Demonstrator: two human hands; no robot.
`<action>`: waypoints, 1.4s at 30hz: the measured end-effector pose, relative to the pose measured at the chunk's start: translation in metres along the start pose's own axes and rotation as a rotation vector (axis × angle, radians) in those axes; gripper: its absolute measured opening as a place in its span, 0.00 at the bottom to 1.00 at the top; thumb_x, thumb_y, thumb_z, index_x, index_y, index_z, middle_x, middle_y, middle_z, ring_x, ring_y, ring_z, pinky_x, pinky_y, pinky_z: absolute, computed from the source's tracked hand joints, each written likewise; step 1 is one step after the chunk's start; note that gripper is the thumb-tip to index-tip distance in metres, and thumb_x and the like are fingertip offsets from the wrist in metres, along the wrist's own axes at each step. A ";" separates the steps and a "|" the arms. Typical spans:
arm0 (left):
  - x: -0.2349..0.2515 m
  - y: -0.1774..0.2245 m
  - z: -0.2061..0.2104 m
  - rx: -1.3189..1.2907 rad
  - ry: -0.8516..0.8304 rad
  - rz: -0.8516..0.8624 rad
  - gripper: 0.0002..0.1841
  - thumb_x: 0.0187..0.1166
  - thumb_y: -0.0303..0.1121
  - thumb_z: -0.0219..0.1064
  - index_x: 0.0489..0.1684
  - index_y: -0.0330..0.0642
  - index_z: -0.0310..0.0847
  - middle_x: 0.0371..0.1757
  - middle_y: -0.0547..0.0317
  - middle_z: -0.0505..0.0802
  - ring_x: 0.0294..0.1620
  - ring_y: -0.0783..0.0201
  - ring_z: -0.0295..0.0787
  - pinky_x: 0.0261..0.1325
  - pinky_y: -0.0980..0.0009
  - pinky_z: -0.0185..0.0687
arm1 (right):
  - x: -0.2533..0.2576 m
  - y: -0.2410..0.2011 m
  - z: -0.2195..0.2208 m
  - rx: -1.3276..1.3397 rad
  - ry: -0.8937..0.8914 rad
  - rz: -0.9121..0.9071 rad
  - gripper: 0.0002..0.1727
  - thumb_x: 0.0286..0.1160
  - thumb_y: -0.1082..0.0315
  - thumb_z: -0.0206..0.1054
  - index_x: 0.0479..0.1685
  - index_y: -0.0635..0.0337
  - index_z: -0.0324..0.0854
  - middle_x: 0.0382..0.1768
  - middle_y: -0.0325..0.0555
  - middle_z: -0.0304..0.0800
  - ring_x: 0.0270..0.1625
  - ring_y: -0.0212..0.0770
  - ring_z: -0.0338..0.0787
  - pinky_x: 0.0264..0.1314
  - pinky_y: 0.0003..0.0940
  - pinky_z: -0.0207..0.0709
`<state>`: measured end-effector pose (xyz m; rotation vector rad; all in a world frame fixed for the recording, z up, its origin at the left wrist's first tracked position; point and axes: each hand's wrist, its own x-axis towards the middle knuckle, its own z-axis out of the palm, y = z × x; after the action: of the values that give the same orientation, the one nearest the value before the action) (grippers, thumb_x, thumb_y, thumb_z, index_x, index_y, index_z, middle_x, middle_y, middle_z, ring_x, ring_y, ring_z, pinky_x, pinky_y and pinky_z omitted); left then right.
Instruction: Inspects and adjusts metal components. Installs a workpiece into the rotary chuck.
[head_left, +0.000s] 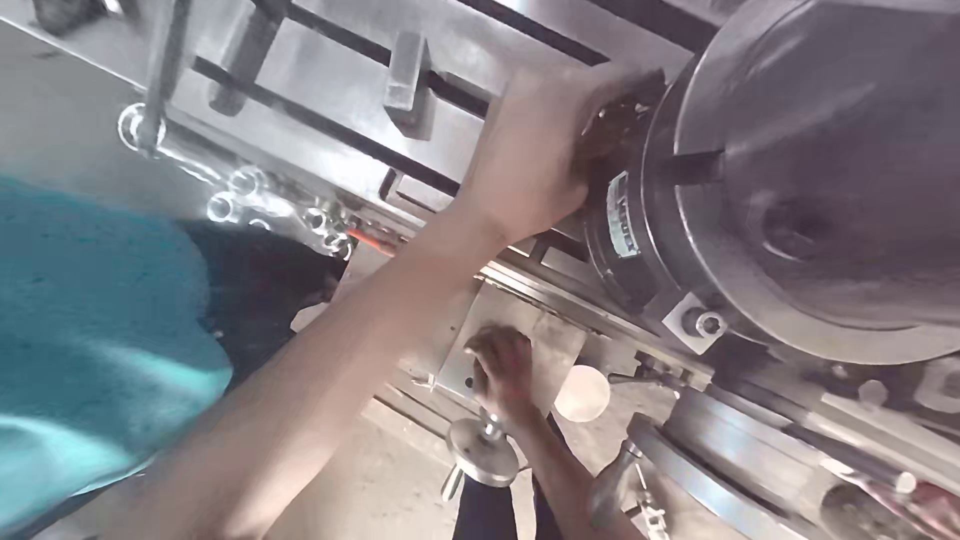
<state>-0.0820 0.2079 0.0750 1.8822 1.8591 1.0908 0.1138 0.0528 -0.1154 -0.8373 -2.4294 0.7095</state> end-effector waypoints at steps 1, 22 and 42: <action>-0.001 0.001 0.000 0.005 0.003 -0.004 0.21 0.75 0.29 0.69 0.69 0.51 0.87 0.56 0.66 0.96 0.53 0.75 0.93 0.60 0.71 0.88 | 0.000 0.000 0.000 0.004 -0.002 -0.001 0.14 0.65 0.65 0.63 0.42 0.44 0.94 0.50 0.43 0.95 0.57 0.50 0.90 0.62 0.52 0.77; 0.014 -0.005 -0.021 -0.250 -0.041 -0.017 0.12 0.77 0.39 0.74 0.51 0.43 0.87 0.50 0.64 0.93 0.48 0.78 0.92 0.50 0.80 0.90 | 0.000 0.002 0.000 0.007 -0.005 0.003 0.13 0.67 0.64 0.61 0.39 0.44 0.94 0.50 0.44 0.95 0.57 0.51 0.90 0.63 0.51 0.78; 0.012 -0.019 -0.014 -0.337 0.003 0.161 0.07 0.79 0.31 0.71 0.48 0.42 0.91 0.46 0.63 0.95 0.50 0.74 0.92 0.61 0.75 0.88 | 0.000 0.004 0.001 0.011 0.025 -0.008 0.14 0.68 0.64 0.59 0.38 0.44 0.93 0.48 0.45 0.94 0.54 0.50 0.90 0.60 0.49 0.78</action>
<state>-0.1070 0.2175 0.0757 1.8506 1.4337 1.3613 0.1149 0.0550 -0.1186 -0.8269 -2.4031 0.7048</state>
